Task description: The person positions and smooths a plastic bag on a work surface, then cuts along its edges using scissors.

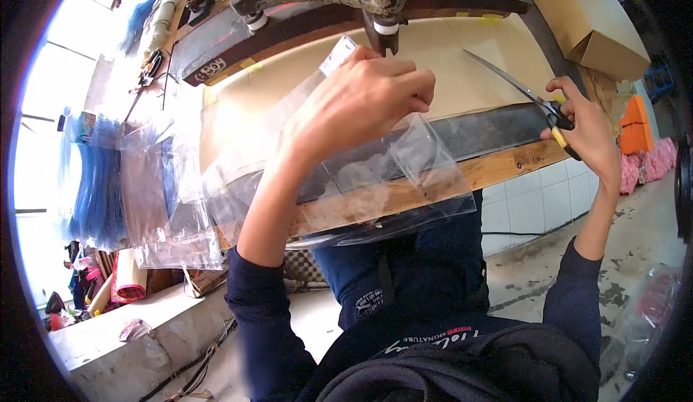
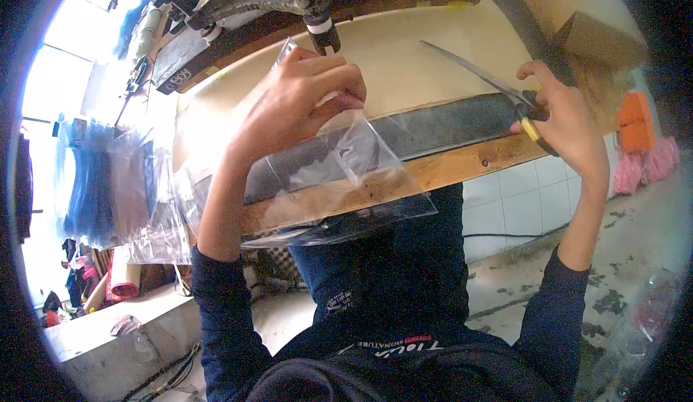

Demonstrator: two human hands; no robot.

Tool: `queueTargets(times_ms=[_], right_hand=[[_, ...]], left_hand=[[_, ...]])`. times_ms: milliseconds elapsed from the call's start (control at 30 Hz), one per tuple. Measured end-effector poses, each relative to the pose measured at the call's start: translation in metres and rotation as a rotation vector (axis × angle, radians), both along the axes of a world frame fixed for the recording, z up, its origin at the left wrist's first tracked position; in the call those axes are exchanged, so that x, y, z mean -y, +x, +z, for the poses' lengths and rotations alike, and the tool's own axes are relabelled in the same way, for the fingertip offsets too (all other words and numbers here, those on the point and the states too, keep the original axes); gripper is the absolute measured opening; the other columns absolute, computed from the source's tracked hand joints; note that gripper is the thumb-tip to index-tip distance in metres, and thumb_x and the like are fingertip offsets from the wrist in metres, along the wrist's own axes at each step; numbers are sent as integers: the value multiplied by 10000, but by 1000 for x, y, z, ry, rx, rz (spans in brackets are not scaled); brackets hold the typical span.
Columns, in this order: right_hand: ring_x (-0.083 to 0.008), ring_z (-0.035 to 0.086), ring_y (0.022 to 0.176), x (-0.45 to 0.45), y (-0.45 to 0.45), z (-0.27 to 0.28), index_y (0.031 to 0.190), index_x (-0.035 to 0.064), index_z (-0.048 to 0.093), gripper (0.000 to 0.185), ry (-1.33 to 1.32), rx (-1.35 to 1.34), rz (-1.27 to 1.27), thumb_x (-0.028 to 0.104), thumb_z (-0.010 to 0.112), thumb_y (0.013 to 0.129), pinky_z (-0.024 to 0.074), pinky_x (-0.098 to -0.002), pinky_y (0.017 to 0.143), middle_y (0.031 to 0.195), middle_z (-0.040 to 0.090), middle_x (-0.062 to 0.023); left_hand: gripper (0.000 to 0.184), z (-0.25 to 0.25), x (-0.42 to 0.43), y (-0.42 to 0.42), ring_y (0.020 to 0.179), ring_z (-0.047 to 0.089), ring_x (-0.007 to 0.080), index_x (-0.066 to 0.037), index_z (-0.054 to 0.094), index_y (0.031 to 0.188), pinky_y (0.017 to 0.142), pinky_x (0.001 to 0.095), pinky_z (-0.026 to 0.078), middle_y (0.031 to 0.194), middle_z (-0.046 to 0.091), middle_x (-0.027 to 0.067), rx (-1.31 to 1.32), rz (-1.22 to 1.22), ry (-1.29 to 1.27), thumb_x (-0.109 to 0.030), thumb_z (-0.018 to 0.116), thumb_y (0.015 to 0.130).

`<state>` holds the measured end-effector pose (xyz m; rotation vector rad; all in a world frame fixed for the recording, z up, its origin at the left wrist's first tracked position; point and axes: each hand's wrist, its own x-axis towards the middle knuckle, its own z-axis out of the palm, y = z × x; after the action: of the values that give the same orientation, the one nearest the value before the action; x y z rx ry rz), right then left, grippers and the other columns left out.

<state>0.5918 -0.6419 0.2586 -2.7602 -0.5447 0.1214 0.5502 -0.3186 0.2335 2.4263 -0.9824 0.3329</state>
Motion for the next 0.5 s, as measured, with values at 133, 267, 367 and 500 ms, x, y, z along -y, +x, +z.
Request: queueTargets(times_ms=[133,267,367,500], right_hand=[[-298,558,730,16,16,-8,1147,116,510,528,-71,87,142,67,732,670,425,-396,644,777,569,-155],[-324,542,992,5,1,-21,1114,68,579,412,-316,500,102,25,680,717,462,-409,817,1088,549,-165],[-328,547,953,-29,-29,-17,1077,47,620,361,99,392,245,-6,663,722,466,-405,811,1081,557,-127],[-315,550,943,-41,-55,-46,1069,49,626,356,252,258,308,-44,638,726,471,-389,813,1041,562,-110]], left_hand=[[120,-11,5,-3,688,597,240,-95,518,860,727,358,434,686,578,36,131,76,78,-147,617,815],[93,-9,9,-6,670,647,245,-75,491,883,609,368,499,725,621,65,-56,202,-9,-116,571,860],[87,2,12,-7,612,660,239,-57,470,914,510,347,500,702,627,90,-99,260,-152,-93,547,896],[113,-10,8,-3,507,605,252,-61,469,946,446,345,444,558,567,65,122,222,-241,-138,541,907]])
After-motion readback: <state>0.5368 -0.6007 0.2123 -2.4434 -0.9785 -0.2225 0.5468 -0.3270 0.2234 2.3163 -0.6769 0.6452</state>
